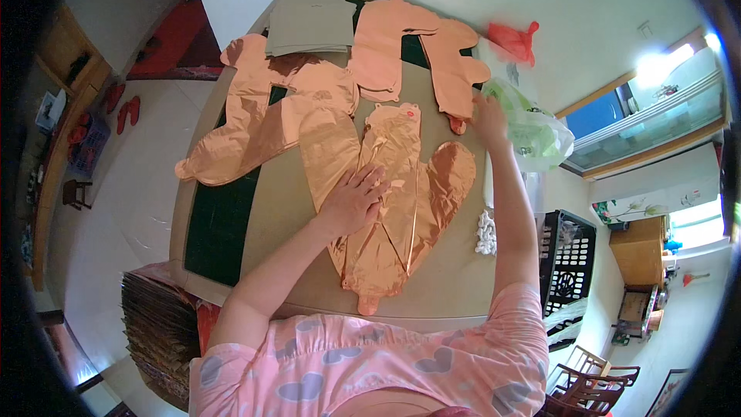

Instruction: Packaging metallic stickers into plastic sleeves with paper backings.

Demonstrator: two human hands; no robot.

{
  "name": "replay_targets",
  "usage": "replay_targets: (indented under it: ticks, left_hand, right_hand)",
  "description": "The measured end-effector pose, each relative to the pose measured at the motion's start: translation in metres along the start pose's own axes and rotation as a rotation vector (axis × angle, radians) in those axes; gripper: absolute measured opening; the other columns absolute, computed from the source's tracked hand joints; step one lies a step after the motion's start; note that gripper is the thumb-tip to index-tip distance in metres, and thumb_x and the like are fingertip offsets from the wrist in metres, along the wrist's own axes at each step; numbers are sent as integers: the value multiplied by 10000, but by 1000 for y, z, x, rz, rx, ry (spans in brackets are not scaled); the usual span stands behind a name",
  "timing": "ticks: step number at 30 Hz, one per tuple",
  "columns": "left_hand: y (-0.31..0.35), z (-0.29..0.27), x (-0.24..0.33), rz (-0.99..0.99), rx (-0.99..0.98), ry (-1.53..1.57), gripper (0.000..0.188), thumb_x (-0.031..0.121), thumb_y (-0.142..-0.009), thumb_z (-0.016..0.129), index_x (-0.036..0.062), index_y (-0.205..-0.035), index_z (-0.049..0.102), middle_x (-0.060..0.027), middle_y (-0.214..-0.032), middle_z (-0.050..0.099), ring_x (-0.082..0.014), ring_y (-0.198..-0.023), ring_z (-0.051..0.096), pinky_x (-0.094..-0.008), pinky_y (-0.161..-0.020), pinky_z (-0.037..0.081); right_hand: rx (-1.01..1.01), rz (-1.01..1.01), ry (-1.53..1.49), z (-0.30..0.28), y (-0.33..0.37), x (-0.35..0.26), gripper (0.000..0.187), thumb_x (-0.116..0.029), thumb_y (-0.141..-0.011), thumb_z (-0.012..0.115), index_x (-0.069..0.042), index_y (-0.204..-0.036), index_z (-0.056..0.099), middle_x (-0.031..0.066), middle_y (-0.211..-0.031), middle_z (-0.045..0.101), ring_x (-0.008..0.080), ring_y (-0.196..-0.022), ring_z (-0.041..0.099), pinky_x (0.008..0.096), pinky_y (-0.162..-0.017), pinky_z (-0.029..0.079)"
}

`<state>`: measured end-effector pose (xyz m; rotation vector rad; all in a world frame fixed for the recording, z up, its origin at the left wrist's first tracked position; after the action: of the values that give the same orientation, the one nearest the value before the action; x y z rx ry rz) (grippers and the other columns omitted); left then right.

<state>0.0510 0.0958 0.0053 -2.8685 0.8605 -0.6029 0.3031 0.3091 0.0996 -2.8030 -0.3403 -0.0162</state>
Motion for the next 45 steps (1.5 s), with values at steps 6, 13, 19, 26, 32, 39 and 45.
replay_targets:
  ticks: [6, 13, 19, 26, 32, 39, 45]
  left_hand:
    - [1, -2, 2, -5, 20, 19, 498, 297, -929, 511, 169, -1404, 430, -111, -1499, 348, -283, -1426, 252, -469, -1158, 221]
    - [-2, -11, 2, -9, -32, 43, 491, 293, -951, 501, 142, -1412, 424, -122, -1516, 322, -294, -1428, 248, -463, -1157, 215]
    - [-16, -43, -17, -6, 164, 200, 512, 279, -937, 512, 107, -1408, 410, -158, -1512, 316, -299, -1426, 242, -461, -1145, 232]
    - [-83, -110, -137, 42, 389, -204, 411, 129, -830, 563, -8, -1217, 540, -158, -1368, 485, -307, -1324, 404, -446, -1041, 365]
    - [-127, -108, -271, -236, 246, -377, 442, 129, -816, 591, 3, -1234, 520, -169, -1355, 484, -304, -1292, 433, -428, -1042, 378]
    - [-157, -113, -287, -399, -96, -341, 323, 183, -861, 568, 74, -1165, 550, -116, -1294, 533, -289, -1244, 472, -434, -991, 410]
    - [-136, -128, -292, -137, 501, -625, 263, 199, -867, 546, 124, -1118, 560, -74, -1204, 569, -256, -1173, 522, -495, -905, 417]
  right_hand:
    - [200, -265, -418, -7, 74, -85, 274, -104, -813, 657, -42, -1076, 616, 152, -1058, 611, 362, -991, 568, 477, -853, 466]
    - [87, -335, -562, 10, 118, -148, 267, -114, -861, 627, -39, -1117, 630, 142, -1187, 611, 348, -1075, 563, 462, -975, 419]
    - [150, -336, -663, 24, 114, -142, 278, -93, -855, 622, -28, -1124, 638, 139, -1200, 611, 347, -1105, 561, 457, -983, 416]
    - [7, -176, -963, 28, 118, -125, 311, -62, -928, 532, -4, -1223, 612, 183, -1356, 533, 332, -1347, 410, 405, -1111, 316]
    - [8, 11, -1149, 2, 115, -102, 349, -26, -917, 539, -16, -1261, 597, 161, -1399, 504, 265, -1359, 405, 362, -1105, 317]
    - [42, 92, -1063, -6, 135, -75, 287, 0, -897, 570, -14, -1177, 634, 150, -1328, 562, 269, -1253, 514, 350, -1041, 398]
    - [39, 140, -1080, -1, 154, -71, 242, 17, -889, 566, 3, -1115, 652, 144, -1218, 628, 234, -1174, 569, 324, -1005, 423]
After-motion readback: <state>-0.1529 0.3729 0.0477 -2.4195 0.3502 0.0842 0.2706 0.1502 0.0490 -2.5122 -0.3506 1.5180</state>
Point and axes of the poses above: each hand's wrist, its own y-axis away from the middle knuckle, its own z-axis out of the palm, x = y × z, the point moved 7 cm from there along -y, towards the middle knuckle
